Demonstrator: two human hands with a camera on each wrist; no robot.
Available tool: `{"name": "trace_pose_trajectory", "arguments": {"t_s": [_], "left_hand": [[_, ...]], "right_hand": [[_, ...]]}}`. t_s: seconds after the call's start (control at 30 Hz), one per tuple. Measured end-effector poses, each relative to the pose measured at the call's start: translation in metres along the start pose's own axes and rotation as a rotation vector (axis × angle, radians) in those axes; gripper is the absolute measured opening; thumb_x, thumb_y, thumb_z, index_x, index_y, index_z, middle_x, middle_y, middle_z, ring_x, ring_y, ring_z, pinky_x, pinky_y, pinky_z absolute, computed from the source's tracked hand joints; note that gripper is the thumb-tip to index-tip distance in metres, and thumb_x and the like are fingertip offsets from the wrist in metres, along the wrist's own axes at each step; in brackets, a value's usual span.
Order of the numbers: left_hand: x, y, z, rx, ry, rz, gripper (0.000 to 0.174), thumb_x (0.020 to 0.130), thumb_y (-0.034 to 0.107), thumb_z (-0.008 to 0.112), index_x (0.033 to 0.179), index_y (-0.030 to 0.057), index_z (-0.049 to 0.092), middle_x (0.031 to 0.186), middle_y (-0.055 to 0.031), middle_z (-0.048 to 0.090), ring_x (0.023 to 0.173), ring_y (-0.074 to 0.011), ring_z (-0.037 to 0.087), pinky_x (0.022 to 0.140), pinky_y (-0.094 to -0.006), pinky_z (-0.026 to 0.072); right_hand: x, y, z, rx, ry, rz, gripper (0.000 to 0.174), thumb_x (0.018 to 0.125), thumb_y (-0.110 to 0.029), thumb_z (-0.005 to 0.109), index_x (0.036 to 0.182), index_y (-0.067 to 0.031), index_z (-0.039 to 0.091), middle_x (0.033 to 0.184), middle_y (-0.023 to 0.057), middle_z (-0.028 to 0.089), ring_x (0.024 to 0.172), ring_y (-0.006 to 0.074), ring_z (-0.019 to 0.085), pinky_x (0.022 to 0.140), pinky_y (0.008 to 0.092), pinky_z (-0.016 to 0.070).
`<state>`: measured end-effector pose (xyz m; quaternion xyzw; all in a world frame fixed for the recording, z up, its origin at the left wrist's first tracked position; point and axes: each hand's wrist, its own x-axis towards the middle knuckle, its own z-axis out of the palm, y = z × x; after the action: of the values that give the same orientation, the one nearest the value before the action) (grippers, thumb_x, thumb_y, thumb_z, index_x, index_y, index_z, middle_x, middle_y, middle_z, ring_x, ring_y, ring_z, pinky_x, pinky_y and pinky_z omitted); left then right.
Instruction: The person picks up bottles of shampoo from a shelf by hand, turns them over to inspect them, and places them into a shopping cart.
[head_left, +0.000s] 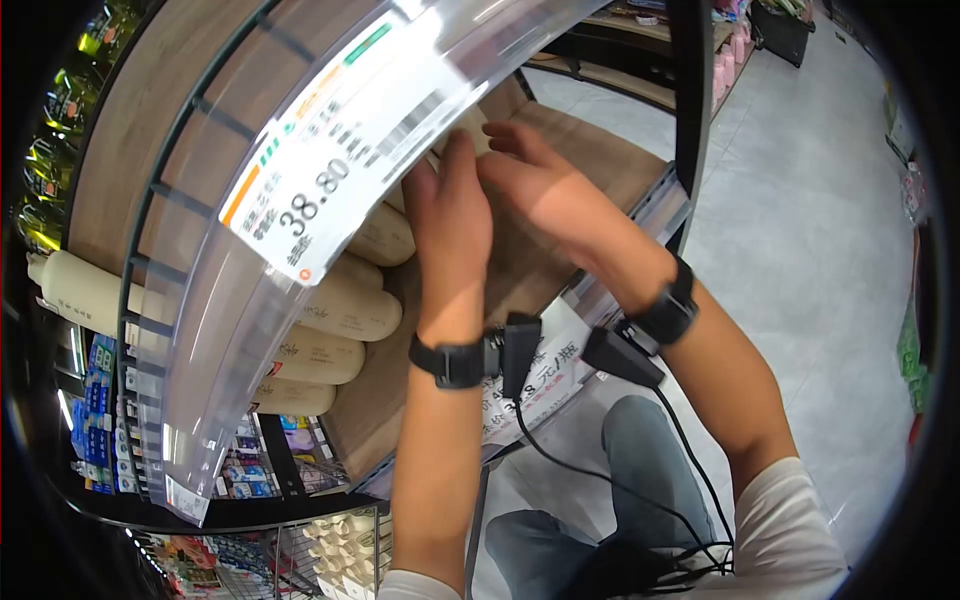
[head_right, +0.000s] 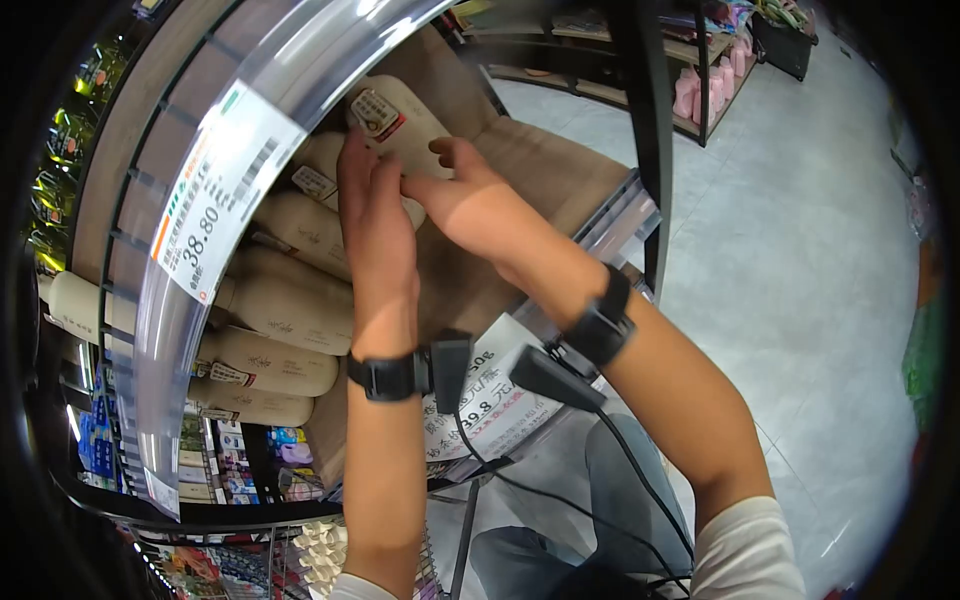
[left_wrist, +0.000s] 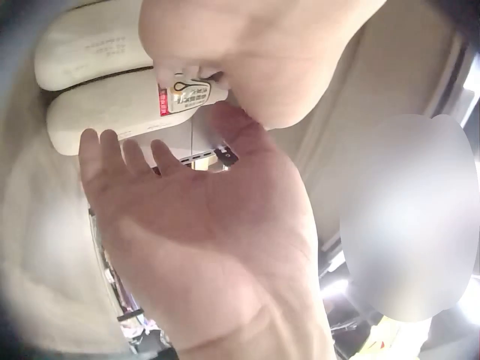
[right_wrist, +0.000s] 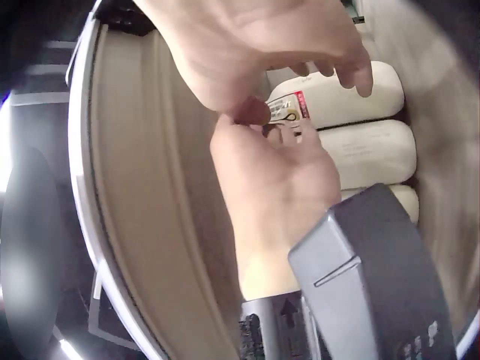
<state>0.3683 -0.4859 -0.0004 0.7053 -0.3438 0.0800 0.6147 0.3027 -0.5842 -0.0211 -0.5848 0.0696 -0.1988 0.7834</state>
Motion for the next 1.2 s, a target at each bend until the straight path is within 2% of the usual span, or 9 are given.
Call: {"name": "trace_pose_trajectory", "arguments": {"t_s": [0.17,0.27,0.47,0.63,0.7,0.9,1.03,1.13,1.2], "left_hand": [[0.048,-0.022,0.009,0.137,0.075,0.131,0.075,0.101,0.02,0.058,0.161,-0.0047,0.021,0.165,-0.0216,0.03,0.15,-0.0279,0.034,0.122,-0.0365,0.0271],[0.054,-0.017,0.015,-0.051,-0.038,0.073,0.08,0.1,0.018,0.059,0.161,-0.0078,0.014,0.165,-0.0239,0.027,0.15,-0.0269,0.033,0.122,-0.036,0.0254],[0.054,-0.038,0.019,0.139,-0.038,0.121,0.078,0.101,0.016,0.057,0.161,-0.0087,0.013,0.165,-0.0253,0.025,0.148,-0.0285,0.036,0.12,-0.0361,0.0312],[0.043,-0.016,0.024,0.154,0.026,0.102,0.072,0.099,0.02,0.061,0.158,-0.0036,0.027,0.157,-0.025,0.033,0.14,-0.0297,0.044,0.115,-0.0385,0.0365],[0.039,-0.011,0.026,0.284,0.031,0.142,0.07,0.097,0.021,0.064,0.155,-0.0021,0.033,0.153,-0.0242,0.036,0.134,-0.0305,0.049,0.113,-0.0397,0.0387],[0.027,-0.004,0.03,0.419,-0.234,0.187,0.064,0.089,0.018,0.076,0.144,0.0012,0.047,0.14,-0.0191,0.054,0.128,-0.0311,0.055,0.109,-0.0408,0.0427],[0.011,0.021,0.027,0.332,-0.34,0.189,0.06,0.087,0.011,0.079,0.14,0.0041,0.053,0.142,-0.0156,0.056,0.129,-0.0301,0.056,0.11,-0.0409,0.0427],[-0.016,0.054,0.023,0.299,-0.371,0.249,0.061,0.081,0.005,0.081,0.138,0.0053,0.056,0.141,-0.0163,0.056,0.131,-0.0329,0.054,0.111,-0.0426,0.0424],[-0.038,0.079,0.019,0.293,-0.365,0.336,0.062,0.078,0.003,0.081,0.135,0.0056,0.058,0.141,-0.0169,0.056,0.132,-0.0354,0.053,0.112,-0.0446,0.0421]], "right_hand": [[0.052,-0.006,-0.017,-0.067,-0.09,0.03,0.09,0.095,-0.039,0.065,0.161,0.0034,0.02,0.163,0.0286,0.029,0.152,0.0369,0.03,0.12,0.0391,0.0326],[0.101,0.018,-0.022,-0.128,0.013,-0.075,0.097,0.093,-0.042,0.068,0.162,0.0026,0.017,0.165,0.0297,0.025,0.153,0.0378,0.028,0.12,0.041,0.033],[0.116,0.031,-0.025,-0.206,-0.118,-0.114,0.119,0.079,-0.049,0.08,0.161,0.0083,0.015,0.161,0.0348,0.028,0.15,0.0431,0.033,0.121,0.0422,0.0326],[0.134,0.047,-0.032,-0.551,-0.01,-0.344,0.112,0.068,-0.043,0.09,0.152,0.0047,0.034,0.157,0.0338,0.03,0.142,0.0487,0.04,0.115,0.0467,0.0395],[0.126,0.056,-0.029,-0.58,0.093,-0.456,0.082,0.074,-0.031,0.087,0.137,0.0039,0.047,0.147,0.0352,0.043,0.131,0.0484,0.051,0.106,0.0475,0.0466],[0.072,0.053,-0.043,-0.342,0.244,-0.56,0.055,0.089,-0.009,0.068,0.138,0.0019,0.046,0.12,0.0295,0.066,0.117,0.0447,0.063,0.1,0.0433,0.0501],[0.017,0.022,-0.044,-0.318,0.337,-0.364,0.057,0.088,-0.004,0.066,0.141,-0.0012,0.046,0.125,0.0271,0.065,0.122,0.0437,0.062,0.103,0.0426,0.049],[-0.02,0.01,-0.049,-0.325,0.345,-0.467,0.058,0.088,-0.003,0.067,0.142,-0.0013,0.047,0.127,0.0239,0.065,0.123,0.0392,0.063,0.105,0.042,0.0482],[-0.057,-0.02,-0.043,-0.153,0.261,-0.332,0.068,0.082,-0.004,0.076,0.143,-0.0038,0.047,0.136,0.0198,0.062,0.126,0.031,0.061,0.107,0.0378,0.0474]]}}
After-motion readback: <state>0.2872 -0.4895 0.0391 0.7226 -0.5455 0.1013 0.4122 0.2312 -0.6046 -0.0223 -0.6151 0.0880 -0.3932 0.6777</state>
